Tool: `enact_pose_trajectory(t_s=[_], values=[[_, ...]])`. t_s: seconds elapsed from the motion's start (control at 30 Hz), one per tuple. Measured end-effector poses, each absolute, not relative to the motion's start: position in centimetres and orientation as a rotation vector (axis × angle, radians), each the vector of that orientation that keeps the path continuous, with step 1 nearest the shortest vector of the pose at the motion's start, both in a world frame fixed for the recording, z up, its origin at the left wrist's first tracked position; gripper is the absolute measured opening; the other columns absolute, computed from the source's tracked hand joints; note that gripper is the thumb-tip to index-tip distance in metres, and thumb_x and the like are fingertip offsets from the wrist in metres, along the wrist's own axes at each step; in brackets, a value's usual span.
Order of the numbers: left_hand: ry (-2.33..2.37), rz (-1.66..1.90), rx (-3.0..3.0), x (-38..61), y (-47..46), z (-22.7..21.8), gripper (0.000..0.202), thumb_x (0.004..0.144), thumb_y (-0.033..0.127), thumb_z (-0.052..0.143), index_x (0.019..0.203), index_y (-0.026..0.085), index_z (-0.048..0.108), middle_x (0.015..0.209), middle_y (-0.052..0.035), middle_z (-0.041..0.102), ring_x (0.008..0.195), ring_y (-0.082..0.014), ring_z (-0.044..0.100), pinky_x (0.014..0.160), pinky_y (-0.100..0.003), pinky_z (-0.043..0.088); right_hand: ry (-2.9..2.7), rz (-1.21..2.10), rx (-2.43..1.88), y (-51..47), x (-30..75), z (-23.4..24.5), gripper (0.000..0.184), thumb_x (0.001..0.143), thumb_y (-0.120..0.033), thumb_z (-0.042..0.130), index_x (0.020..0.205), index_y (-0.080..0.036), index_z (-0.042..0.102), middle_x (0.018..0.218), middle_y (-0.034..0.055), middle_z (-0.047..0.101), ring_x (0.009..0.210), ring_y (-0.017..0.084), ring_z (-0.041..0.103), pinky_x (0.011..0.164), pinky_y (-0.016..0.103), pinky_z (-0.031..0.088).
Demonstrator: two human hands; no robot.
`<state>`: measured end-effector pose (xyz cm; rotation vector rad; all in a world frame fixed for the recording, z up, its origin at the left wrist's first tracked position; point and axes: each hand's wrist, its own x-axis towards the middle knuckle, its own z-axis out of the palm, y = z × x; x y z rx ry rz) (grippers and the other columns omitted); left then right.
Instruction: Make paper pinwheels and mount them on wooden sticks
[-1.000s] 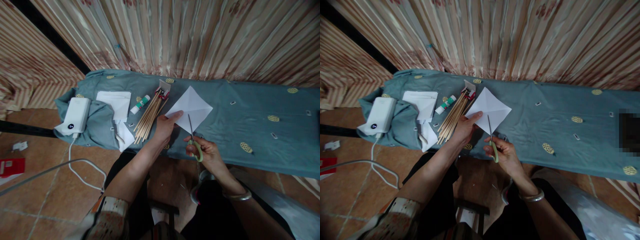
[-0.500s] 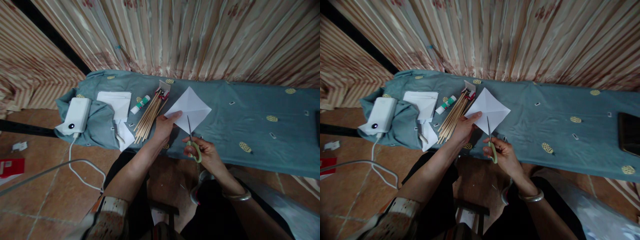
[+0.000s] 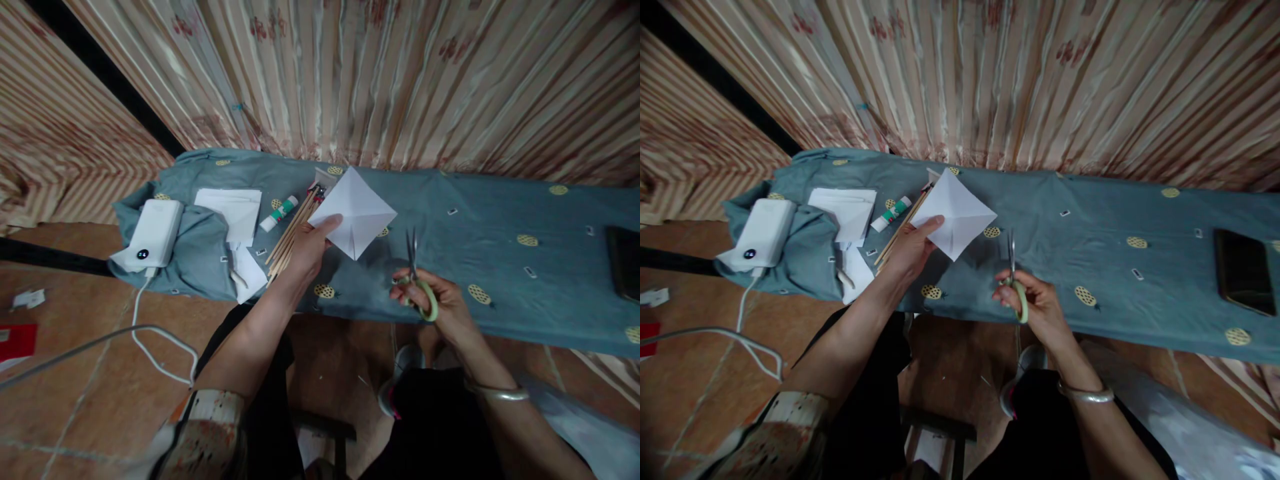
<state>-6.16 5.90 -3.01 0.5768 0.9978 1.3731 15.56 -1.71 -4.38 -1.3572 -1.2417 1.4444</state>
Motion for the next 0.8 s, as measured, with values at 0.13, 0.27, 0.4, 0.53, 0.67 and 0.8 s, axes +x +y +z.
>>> enact_pose_trajectory(t_s=[0.13,0.27,0.4,0.53,0.67,0.8], values=[[0.978,1.232,0.646,-5.3,5.1,-4.1,0.018,0.063,0.021,0.078,0.078,0.016,0.07,0.074,-0.0035,0.071,0.07,-0.0166,0.065,0.071,-0.03,0.052,-1.115,1.209,-1.416,-0.8,16.5,-4.3,0.038,0.065,-0.044,0.083,0.095,-0.024,0.07,0.079,0.0008,0.074,0.066,0.012,0.063,0.06,0.023,0.05],[0.999,1.093,0.76,-4.3,4.3,-4.9,0.019,0.057,0.024,0.08,0.07,0.014,0.072,0.068,-0.0031,0.071,0.066,-0.0175,0.064,0.07,-0.03,0.05,-1.1,1.135,-1.42,-0.4,16.5,-3.8,0.039,0.059,-0.04,0.085,0.091,-0.024,0.069,0.073,-0.0029,0.069,0.061,0.012,0.059,0.055,0.022,0.047],[1.013,0.98,0.838,-3.9,3.9,-4.9,0.022,0.054,0.023,0.081,0.071,0.013,0.073,0.071,-0.0031,0.072,0.07,-0.0189,0.065,0.071,-0.03,0.048,-1.104,1.197,-1.422,-0.6,15.7,-3.5,0.043,0.054,-0.042,0.086,0.087,-0.024,0.064,0.064,-0.0063,0.063,0.051,0.009,0.052,0.049,0.022,0.043],[0.96,0.942,0.741,-3.6,3.7,-4.4,0.034,0.058,0.039,0.083,0.076,0.012,0.073,0.076,-0.0081,0.072,0.077,-0.0229,0.067,0.073,-0.033,0.05,-1.023,1.216,-1.43,-0.3,15.0,-3.9,0.051,0.048,-0.043,0.088,0.086,-0.023,0.061,0.064,-0.0064,0.064,0.05,0.009,0.052,0.049,0.023,0.044],[0.784,0.982,0.666,-2.7,2.9,-3.9,0.049,0.06,0.052,0.08,0.093,0.017,0.071,0.096,-0.0099,0.073,0.093,-0.0249,0.067,0.08,-0.035,0.052,-0.923,1.114,-1.395,0.5,14.3,-4.6,0.049,0.05,-0.042,0.086,0.085,-0.023,0.058,0.068,-0.0058,0.066,0.056,0.011,0.056,0.056,0.024,0.047],[0.811,1.041,0.772,-1.3,1.9,-4.1,0.05,0.047,0.03,0.09,0.09,0.016,0.07,0.09,-0.0057,0.073,0.093,-0.0215,0.066,0.088,-0.033,0.049,-0.949,1.054,-1.364,1.1,13.4,-5.1,0.043,0.057,-0.043,0.082,0.086,-0.024,0.056,0.064,-0.0065,0.063,0.059,0.012,0.059,0.059,0.025,0.047]])
